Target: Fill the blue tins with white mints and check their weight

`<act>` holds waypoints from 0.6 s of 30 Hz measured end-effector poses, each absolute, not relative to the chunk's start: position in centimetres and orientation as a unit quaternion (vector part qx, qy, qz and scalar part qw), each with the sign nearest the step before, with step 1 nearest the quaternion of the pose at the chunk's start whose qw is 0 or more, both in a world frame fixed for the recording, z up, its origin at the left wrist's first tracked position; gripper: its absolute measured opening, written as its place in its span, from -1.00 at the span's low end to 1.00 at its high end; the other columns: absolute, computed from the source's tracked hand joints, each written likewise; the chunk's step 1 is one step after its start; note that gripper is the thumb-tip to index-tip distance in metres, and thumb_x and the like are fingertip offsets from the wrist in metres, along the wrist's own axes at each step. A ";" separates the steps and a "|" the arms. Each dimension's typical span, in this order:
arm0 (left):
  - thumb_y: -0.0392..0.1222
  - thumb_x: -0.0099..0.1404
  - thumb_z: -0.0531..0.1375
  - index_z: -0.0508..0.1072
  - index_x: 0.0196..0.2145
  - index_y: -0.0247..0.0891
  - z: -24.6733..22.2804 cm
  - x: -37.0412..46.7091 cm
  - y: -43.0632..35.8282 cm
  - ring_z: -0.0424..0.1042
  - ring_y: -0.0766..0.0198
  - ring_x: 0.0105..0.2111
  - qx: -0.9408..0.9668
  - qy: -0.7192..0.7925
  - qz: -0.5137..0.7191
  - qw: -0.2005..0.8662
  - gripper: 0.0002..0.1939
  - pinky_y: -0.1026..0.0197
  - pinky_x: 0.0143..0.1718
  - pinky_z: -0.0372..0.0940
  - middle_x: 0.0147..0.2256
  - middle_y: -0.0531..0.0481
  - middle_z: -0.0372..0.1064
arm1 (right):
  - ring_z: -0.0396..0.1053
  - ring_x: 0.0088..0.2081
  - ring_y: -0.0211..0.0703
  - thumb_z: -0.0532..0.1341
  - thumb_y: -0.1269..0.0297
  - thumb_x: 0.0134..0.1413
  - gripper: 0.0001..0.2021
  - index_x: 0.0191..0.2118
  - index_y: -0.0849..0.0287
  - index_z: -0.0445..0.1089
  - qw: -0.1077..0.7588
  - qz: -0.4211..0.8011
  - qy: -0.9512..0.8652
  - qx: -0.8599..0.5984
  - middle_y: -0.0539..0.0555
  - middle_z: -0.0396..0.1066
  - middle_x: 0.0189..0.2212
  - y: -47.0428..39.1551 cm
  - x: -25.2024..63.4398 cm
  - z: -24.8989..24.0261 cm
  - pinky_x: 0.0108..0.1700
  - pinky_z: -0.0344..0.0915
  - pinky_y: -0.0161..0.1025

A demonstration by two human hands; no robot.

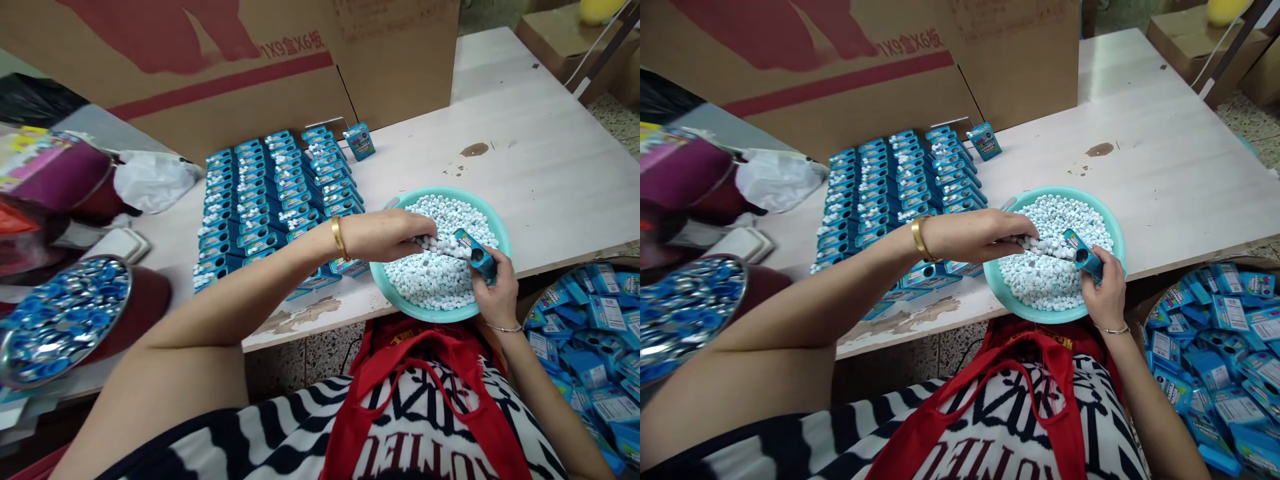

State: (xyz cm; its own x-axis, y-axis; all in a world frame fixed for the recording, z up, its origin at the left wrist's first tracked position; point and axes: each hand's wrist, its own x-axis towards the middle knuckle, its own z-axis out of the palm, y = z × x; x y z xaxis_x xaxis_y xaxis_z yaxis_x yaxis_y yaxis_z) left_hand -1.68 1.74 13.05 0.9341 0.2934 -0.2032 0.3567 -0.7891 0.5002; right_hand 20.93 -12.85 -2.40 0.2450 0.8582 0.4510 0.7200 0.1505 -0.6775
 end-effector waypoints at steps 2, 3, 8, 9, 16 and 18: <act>-0.33 0.34 0.09 0.38 -0.11 -0.31 14.4 -0.1 1.4 0.38 0.27 -0.29 0.954 0.181 -0.107 0.214 -0.83 0.26 -0.26 0.22 -0.17 -0.14 0.44 | 0.40 0.07 0.08 0.22 0.32 0.13 -0.58 0.13 0.10 0.28 0.446 0.071 -0.622 -0.639 0.19 0.43 0.03 -12.9 20.9 -2.4 0.11 0.34 0.07; -0.35 0.34 0.08 0.39 -0.13 -0.32 15.0 0.8 1.1 0.38 0.27 -0.31 0.957 0.183 -0.131 0.183 -0.83 0.25 -0.27 0.21 -0.20 -0.14 0.45 | 0.40 0.07 0.08 0.22 0.33 0.13 -0.58 0.13 0.10 0.28 0.445 0.067 -0.628 -0.635 0.19 0.43 0.03 -12.9 20.9 -2.3 0.11 0.34 0.07; -0.46 0.31 0.02 0.41 -0.13 -0.33 18.7 4.2 -1.4 0.40 0.25 -0.33 0.953 0.193 -0.222 0.068 -0.74 0.24 -0.27 0.23 -0.31 -0.10 0.45 | 0.40 0.07 0.06 0.22 0.36 0.13 -0.56 0.15 0.09 0.26 0.445 0.059 -0.638 -0.626 0.19 0.42 0.04 -12.8 21.0 -2.4 0.10 0.36 0.05; -0.46 0.31 0.01 0.42 -0.14 -0.33 19.4 4.5 -1.8 0.40 0.24 -0.33 0.951 0.196 -0.233 0.055 -0.74 0.24 -0.27 0.24 -0.32 -0.10 0.44 | 0.40 0.07 0.05 0.22 0.35 0.14 -0.56 0.15 0.09 0.26 0.446 0.063 -0.635 -0.627 0.19 0.42 0.04 -12.8 21.0 -2.4 0.10 0.36 0.04; -0.19 0.34 0.16 0.40 -0.08 -0.30 18.9 2.6 -0.1 0.42 0.23 -0.22 0.976 0.164 -0.085 0.117 -0.78 0.25 -0.22 0.26 -0.15 -0.11 0.41 | 0.44 -0.03 0.00 0.26 0.21 0.15 -0.59 0.11 0.09 0.29 0.465 0.129 -0.600 -0.638 0.15 0.44 -0.03 -13.3 20.9 -1.6 0.00 0.40 -0.06; -0.03 0.28 0.25 0.34 0.01 -0.30 16.2 2.4 0.7 0.42 0.19 -0.15 0.978 0.135 -0.017 0.160 -0.58 0.24 -0.21 0.27 -0.03 -0.17 0.36 | 0.45 -0.07 0.00 0.29 0.16 0.13 -0.59 0.08 0.09 0.31 0.468 0.158 -0.591 -0.637 0.12 0.45 -0.07 -13.6 20.9 -1.2 -0.02 0.41 -0.07</act>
